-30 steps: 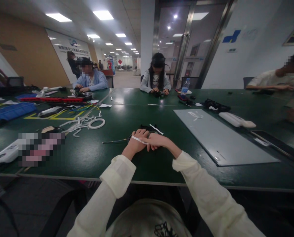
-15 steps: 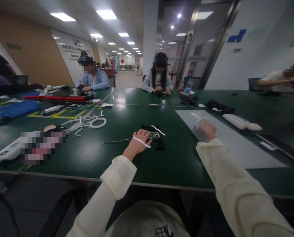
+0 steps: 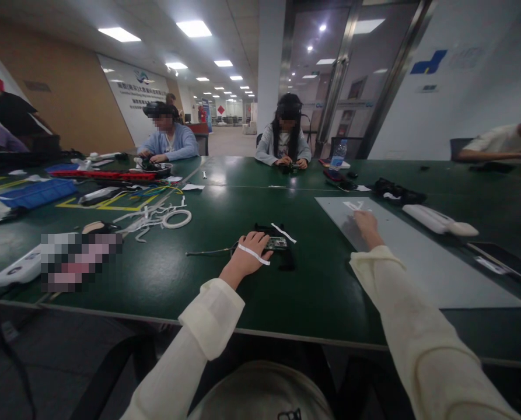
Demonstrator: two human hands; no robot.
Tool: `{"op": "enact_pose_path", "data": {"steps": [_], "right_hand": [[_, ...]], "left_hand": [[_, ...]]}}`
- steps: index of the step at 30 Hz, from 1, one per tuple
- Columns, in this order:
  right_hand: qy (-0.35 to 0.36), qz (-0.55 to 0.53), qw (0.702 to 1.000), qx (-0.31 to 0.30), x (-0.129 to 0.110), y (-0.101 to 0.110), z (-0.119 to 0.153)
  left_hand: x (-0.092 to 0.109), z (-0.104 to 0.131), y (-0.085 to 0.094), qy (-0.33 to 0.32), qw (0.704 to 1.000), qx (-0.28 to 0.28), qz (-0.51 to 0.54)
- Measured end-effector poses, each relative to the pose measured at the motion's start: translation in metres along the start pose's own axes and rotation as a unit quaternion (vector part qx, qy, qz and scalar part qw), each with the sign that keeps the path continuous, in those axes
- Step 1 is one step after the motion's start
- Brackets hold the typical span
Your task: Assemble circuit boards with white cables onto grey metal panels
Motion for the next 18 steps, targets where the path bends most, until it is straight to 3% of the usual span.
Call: {"op": "enact_pose_path", "data": {"steps": [3, 6, 8, 10, 11, 15, 18], "right_hand": [[-0.006, -0.072, 0.997, 0.025, -0.007, 0.003, 0.001], [0.017, -0.196, 0.980, 0.031, -0.042, 0.007, 0.007], [0.033, -0.387, 0.921, -0.029, -0.078, 0.007, 0.025], [0.041, -0.505, 0.851, -0.138, -0.119, 0.005, 0.058], [0.046, -0.523, 0.830, -0.189, -0.137, 0.003, 0.080], [0.097, -0.467, 0.797, -0.372, -0.187, -0.015, 0.178], [0.143, -0.420, 0.795, -0.412, -0.199, -0.032, 0.226]], "left_hand": [[0.000, 0.000, -0.001, -0.001, 1.000, -0.001, 0.003], [0.000, -0.001, -0.001, 0.001, 1.000, -0.001, -0.002], [0.000, -0.001, 0.000, 0.004, 1.000, 0.003, -0.009], [0.001, -0.001, 0.001, 0.005, 1.000, 0.010, -0.014], [0.002, -0.001, 0.002, 0.006, 1.000, 0.014, -0.016], [0.003, -0.001, 0.004, 0.015, 0.999, 0.028, -0.020], [0.003, -0.001, 0.003, 0.006, 0.999, 0.030, -0.015]]}}
Point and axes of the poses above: each hand's wrist, its own z-axis away from the middle knuckle, its own y-axis out of the back of the hand, x = y × z, the point moved 3 cm from there along -z, towards the middle knuckle, and after that the axes turned 13 degrees about -z, right-handed, at the moved point
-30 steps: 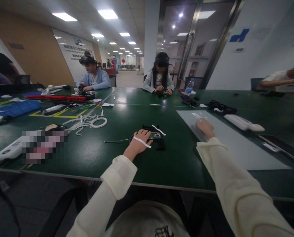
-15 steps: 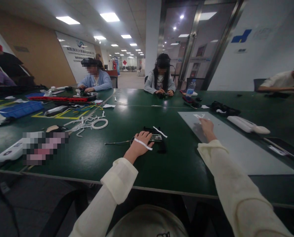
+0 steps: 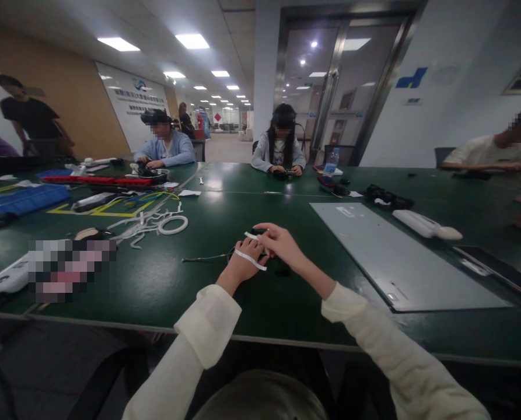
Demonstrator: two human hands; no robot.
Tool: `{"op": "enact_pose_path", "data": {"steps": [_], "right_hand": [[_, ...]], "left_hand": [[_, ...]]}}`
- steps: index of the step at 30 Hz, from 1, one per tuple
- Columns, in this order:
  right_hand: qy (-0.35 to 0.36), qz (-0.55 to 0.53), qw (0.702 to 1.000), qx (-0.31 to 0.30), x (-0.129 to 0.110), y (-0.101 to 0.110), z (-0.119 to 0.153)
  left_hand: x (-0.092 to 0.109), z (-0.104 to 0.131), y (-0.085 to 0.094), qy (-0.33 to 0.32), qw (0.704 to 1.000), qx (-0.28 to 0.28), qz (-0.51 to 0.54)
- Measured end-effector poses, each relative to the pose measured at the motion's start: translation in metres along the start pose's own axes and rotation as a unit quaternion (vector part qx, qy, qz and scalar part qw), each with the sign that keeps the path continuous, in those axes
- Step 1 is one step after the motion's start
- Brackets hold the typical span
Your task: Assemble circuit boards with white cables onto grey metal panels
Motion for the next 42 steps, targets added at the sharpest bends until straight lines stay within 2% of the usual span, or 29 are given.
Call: {"op": "enact_pose_path", "data": {"steps": [2, 6, 11, 16, 20, 27, 30, 32, 35, 39, 42], "right_hand": [[0.020, 0.043, 0.999, 0.004, 0.007, -0.016, 0.004], [0.081, 0.089, 0.993, -0.020, 0.010, -0.033, 0.007], [0.083, 0.199, 0.974, -0.067, 0.010, -0.044, 0.014], [0.070, 0.407, 0.908, -0.069, 0.004, -0.052, 0.020], [0.036, 0.512, 0.856, -0.070, 0.000, -0.054, 0.023], [0.023, 0.564, 0.822, -0.077, -0.002, -0.051, 0.037], [0.053, 0.542, 0.835, -0.078, -0.007, -0.043, 0.035], [0.060, 0.515, 0.854, -0.048, -0.010, -0.025, 0.026], [0.029, 0.509, 0.858, 0.072, -0.008, 0.032, 0.007], [-0.020, 0.524, 0.820, 0.228, 0.015, 0.129, -0.004], [-0.072, 0.548, 0.772, 0.314, 0.039, 0.183, 0.005]], "left_hand": [[-0.001, 0.000, -0.002, -0.014, 1.000, -0.004, 0.005], [-0.004, 0.003, -0.010, -0.021, 1.000, -0.011, -0.001], [-0.004, 0.006, -0.015, -0.024, 0.999, -0.024, -0.012], [-0.002, 0.006, -0.015, -0.023, 0.998, -0.036, -0.045], [-0.003, 0.005, -0.017, -0.028, 0.997, -0.039, -0.055], [-0.006, 0.000, -0.016, -0.020, 0.998, -0.054, -0.036], [-0.005, 0.000, -0.011, -0.028, 0.998, -0.062, -0.018], [-0.004, 0.000, -0.008, -0.027, 0.998, -0.049, -0.008], [-0.003, 0.000, -0.005, -0.002, 0.999, -0.032, -0.005], [-0.002, -0.001, -0.003, -0.001, 1.000, -0.012, -0.001], [-0.003, -0.002, -0.003, -0.002, 1.000, -0.009, 0.000]]}}
Point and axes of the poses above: each hand's wrist, its own z-axis away from the middle knuckle, its own y-axis out of the back of the hand, x = y × z, the point moved 3 cm from there along -z, towards the middle knuckle, and after that the axes turned 13 degrees about -z, right-handed, at the moved point
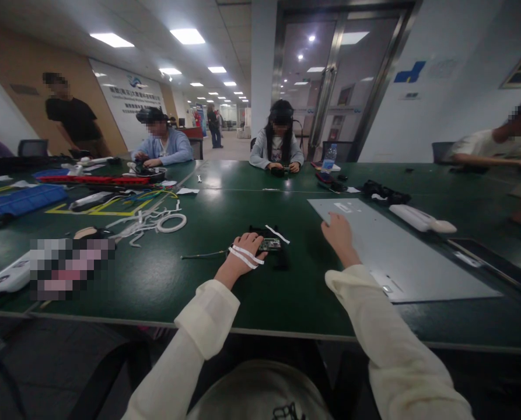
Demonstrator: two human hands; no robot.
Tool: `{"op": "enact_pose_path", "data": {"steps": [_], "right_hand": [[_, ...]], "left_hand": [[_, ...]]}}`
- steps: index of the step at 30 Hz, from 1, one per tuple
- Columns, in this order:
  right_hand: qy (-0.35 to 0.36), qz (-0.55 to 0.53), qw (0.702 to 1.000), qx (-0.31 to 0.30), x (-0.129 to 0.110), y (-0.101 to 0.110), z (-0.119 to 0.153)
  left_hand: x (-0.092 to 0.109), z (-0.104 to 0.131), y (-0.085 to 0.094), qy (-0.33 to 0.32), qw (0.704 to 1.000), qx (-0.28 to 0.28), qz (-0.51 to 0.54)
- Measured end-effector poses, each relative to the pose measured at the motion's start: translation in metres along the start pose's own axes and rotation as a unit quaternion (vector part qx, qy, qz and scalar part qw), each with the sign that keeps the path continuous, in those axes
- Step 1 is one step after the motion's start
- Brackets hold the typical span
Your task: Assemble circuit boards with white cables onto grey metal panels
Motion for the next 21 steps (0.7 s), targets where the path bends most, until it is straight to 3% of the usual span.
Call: {"op": "enact_pose_path", "data": {"steps": [4, 9, 21], "right_hand": [[-0.046, 0.019, 0.998, -0.031, 0.030, -0.015, 0.001], [-0.035, -0.002, 0.995, -0.090, 0.020, -0.030, 0.002], [-0.036, -0.067, 0.995, -0.068, 0.006, -0.031, 0.005]], "left_hand": [[-0.001, 0.000, 0.001, 0.005, 1.000, 0.004, -0.002], [-0.001, -0.001, 0.003, 0.000, 1.000, 0.008, -0.004], [-0.005, -0.001, 0.008, -0.014, 1.000, 0.000, 0.001]]}}
Point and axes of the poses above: each hand's wrist, its own z-axis away from the middle knuckle, its own y-axis out of the back of the hand, x = y × z, the point moved 3 cm from there along -z, towards the middle knuckle, and after that the axes turned 13 degrees about -z, right-handed, at the moved point
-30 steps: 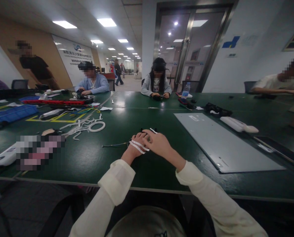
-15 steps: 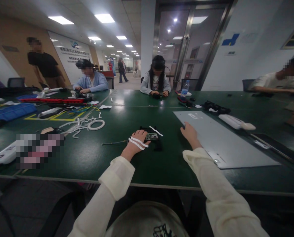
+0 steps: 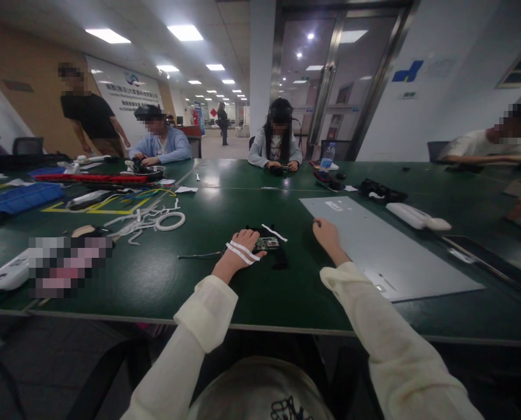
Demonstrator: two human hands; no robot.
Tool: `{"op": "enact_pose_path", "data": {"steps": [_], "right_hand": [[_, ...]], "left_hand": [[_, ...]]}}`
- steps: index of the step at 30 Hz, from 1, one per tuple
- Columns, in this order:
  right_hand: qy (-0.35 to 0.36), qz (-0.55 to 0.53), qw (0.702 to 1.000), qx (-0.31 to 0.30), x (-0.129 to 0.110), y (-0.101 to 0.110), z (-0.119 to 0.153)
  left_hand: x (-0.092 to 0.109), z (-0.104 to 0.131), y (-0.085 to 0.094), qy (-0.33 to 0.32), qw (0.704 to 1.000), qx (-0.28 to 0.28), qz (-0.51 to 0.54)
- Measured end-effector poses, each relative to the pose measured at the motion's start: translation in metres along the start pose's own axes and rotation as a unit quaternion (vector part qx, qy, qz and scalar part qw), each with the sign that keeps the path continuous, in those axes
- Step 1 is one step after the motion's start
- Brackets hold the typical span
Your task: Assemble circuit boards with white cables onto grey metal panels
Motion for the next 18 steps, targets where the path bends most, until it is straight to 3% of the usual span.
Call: {"op": "enact_pose_path", "data": {"steps": [8, 18], "right_hand": [[0.032, -0.024, 0.999, -0.011, -0.016, -0.005, 0.007], [0.042, -0.047, 0.998, -0.024, -0.029, -0.006, 0.014]], "left_hand": [[-0.002, -0.008, -0.004, -0.022, 1.000, -0.002, -0.014], [-0.016, -0.012, 0.007, 0.037, 0.994, 0.099, 0.001]]}}
Point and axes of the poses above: each hand's wrist, its own z-axis away from the middle knuckle, its own y-axis out of the back of the hand, x = y × z, the point moved 3 cm from there along -z, towards the middle knuckle, and after that the axes turned 13 degrees about -z, right-handed, at the moved point
